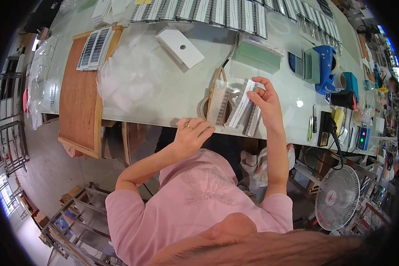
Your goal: Assembling small solar panels by applying components and adhesive strips at a workbench.
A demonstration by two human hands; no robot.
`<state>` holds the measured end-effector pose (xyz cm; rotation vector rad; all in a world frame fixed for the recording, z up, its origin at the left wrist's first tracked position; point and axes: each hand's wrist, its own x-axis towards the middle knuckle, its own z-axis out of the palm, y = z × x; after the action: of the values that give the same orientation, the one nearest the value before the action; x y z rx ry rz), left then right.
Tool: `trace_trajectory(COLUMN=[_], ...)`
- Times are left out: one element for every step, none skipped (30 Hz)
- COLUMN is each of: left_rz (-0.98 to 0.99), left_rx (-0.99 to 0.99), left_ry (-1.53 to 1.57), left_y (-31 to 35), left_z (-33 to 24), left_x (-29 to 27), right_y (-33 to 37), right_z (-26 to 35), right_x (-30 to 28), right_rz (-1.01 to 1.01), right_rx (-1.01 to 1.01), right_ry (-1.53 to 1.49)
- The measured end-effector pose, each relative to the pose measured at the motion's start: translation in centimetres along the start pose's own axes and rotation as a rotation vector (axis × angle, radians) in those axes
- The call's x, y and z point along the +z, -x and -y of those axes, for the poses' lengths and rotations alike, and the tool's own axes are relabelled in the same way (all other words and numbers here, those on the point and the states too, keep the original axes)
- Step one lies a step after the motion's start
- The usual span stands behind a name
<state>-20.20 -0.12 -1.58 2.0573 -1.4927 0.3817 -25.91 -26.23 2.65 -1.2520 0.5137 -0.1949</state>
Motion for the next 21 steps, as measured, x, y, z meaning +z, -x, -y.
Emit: trace_trajectory(left_rz=[0.017, 0.019, -0.006, -0.031, -0.029, -0.040, -0.051, -0.051, -0.039, -0.027, -0.027, -0.013, 0.000, 0.000, 0.002, 0.004, 0.005, 0.004, 0.004, 0.004, 0.006], left_rx=[0.028, 0.028, 0.051, 0.073, 0.075, 0.091, 0.107, 0.107, 0.103, 0.100, 0.099, 0.087, 0.075, 0.074, 0.076, 0.077, 0.077, 0.077, 0.078, 0.078, 0.080], left_ry=[0.004, 0.005, 0.014, 0.022, 0.025, 0.029, 0.033, 0.033, 0.011, -0.009, -0.010, -0.005, 0.000, 0.001, 0.003, 0.006, 0.006, 0.001, -0.004, -0.003, 0.000], left_y=[0.3, 0.5, 0.8, 1.1, 1.3, 1.4, 1.6, 1.7, 1.7, 1.8, 1.9, 2.1, 2.2, 2.3, 2.4, 2.5, 2.5, 2.5, 2.6, 2.6, 2.5], left_z=[0.1, 0.1, 0.0, -0.2, -0.3, -0.4, -0.5, -0.6, -0.7, -0.8, -0.8, -0.8, -0.8, -0.8, -0.8, -0.7, -0.7, -0.7, -0.7, -0.7, -0.6], left_x=[0.0, 0.0, 0.0, 0.0, 0.0, 0.0, 0.0, 0.0, 0.1, 0.1, 0.2, 0.3, 0.3, 0.4, 0.4, 0.5, 0.5, 0.5, 0.5, 0.4, 0.4], right_y=[-0.1, -0.3, -0.5, -0.7, -1.0, -1.3, -1.6, -2.0, -2.2, -2.4, -2.4, -2.3, -2.3, -2.3, -2.3, -2.2, -2.2, -2.1, -2.0, -2.0, -2.0], right_z=[-0.2, -0.4, -0.5, -0.8, -1.0, -1.4, -1.8, -2.4, -2.8, -3.2, -3.1, -2.9, -2.9, -2.9, -2.9, -3.0, -3.0, -3.0, -3.0, -3.1, -3.3], right_x=[0.0, 0.1, 0.5, 1.1, 1.7, 2.3, 2.6, 2.7, 2.9, 3.1, 3.3, 3.5, 3.6, 3.7, 3.8, 3.8, 3.9, 3.9, 4.0, 3.9, 3.8], right_rz=[0.031, 0.061, 0.060, 0.052, 0.041, 0.037, 0.033, 0.055, 0.077, 0.070, 0.070, 0.086, 0.101, 0.101, 0.092, 0.082, 0.083, 0.073, 0.063, 0.063, 0.060], right_rx=[0.003, 0.006, 0.007, 0.015, 0.022, 0.030, 0.030, 0.029, 0.027, 0.030, 0.030, 0.025, 0.019, 0.020, 0.006, -0.008, -0.007, -0.013, -0.019, -0.018, -0.029], right_ry=[0.015, 0.029, 0.028, 0.050, 0.072, 0.066, 0.065, 0.106, 0.147, 0.195, 0.195, 0.242, 0.289, 0.290, 0.339, 0.387, 0.387, 0.403, 0.420, 0.420, 0.431])
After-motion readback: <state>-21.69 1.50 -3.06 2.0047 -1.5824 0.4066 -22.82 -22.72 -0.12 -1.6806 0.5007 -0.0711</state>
